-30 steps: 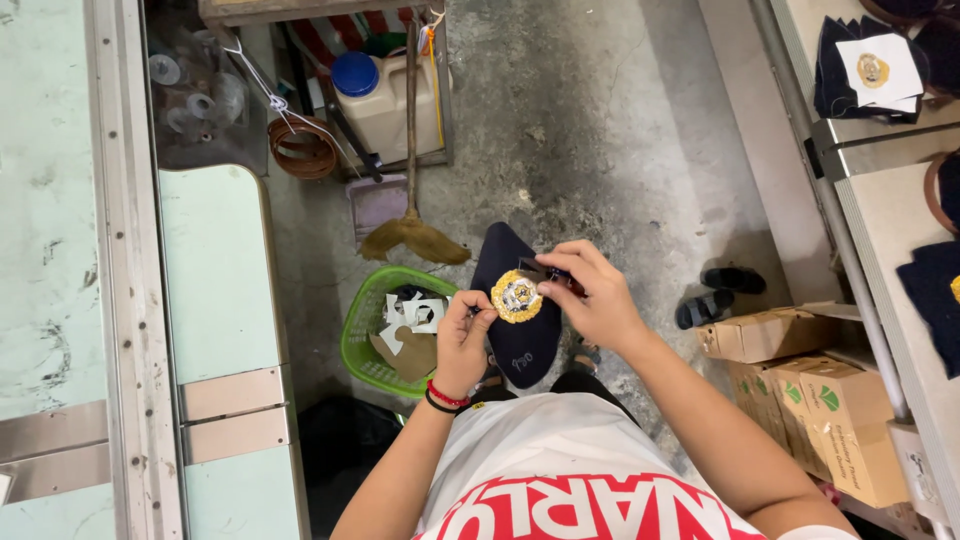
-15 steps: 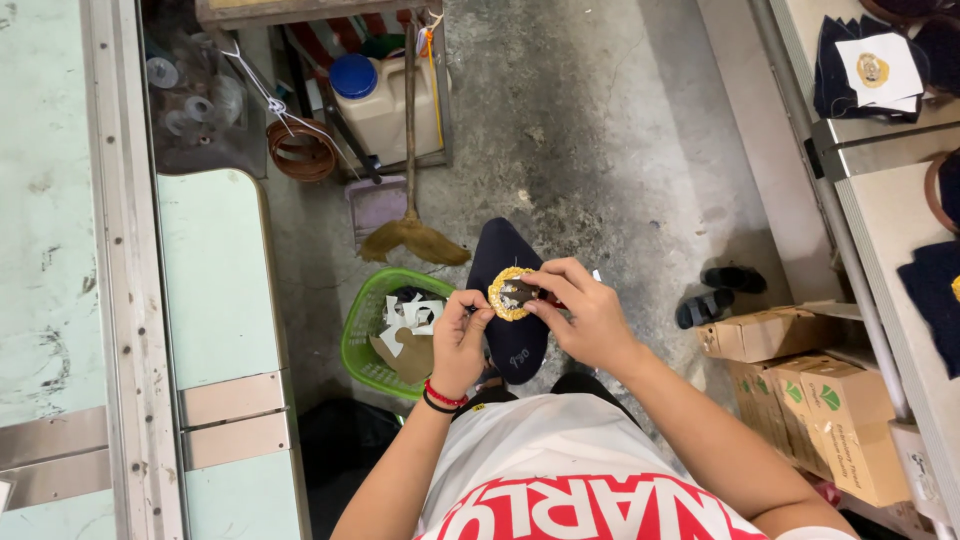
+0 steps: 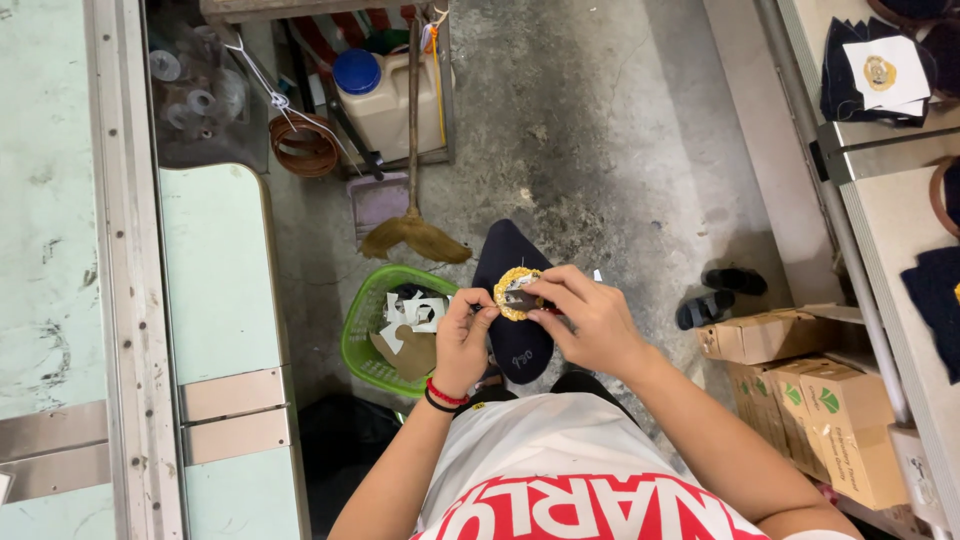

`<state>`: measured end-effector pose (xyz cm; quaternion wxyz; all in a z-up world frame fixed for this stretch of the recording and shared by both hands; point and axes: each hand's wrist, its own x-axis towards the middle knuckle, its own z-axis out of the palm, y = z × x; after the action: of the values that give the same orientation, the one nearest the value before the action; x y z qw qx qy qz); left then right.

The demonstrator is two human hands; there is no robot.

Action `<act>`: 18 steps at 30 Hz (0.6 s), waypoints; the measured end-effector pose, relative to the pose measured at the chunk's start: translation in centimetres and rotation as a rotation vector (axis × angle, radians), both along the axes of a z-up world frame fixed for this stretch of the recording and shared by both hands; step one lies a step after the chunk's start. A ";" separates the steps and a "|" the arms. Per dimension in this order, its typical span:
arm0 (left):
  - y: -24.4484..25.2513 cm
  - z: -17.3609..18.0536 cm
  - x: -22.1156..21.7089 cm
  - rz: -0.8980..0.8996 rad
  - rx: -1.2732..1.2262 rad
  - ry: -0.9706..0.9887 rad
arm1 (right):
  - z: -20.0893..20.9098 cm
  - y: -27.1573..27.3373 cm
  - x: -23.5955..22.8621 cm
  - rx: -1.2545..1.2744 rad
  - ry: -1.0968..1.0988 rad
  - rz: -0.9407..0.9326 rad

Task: Trimming excess backing material from embroidered patches using scissors

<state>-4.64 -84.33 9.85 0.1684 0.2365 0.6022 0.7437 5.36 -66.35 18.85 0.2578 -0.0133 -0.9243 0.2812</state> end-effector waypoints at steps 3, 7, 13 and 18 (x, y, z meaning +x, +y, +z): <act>0.1 0.6 0.2 0.002 -0.040 0.050 | 0.1 -0.5 -0.2 0.031 0.000 -0.040; 0.2 0.2 0.3 0.027 -0.031 0.049 | -2.3 1.1 -0.1 -0.088 0.002 -0.123; -0.3 -0.8 -0.2 0.034 0.055 -0.101 | -5.1 3.8 0.8 -0.774 -0.157 -0.299; 0.2 -1.8 -0.2 -0.026 0.004 -0.143 | -4.9 1.3 -0.3 -1.494 -0.350 -0.317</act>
<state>-4.84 -84.15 8.09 0.2203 0.1907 0.5840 0.7577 5.07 -65.09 13.98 0.0681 -0.3593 -0.5045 0.7822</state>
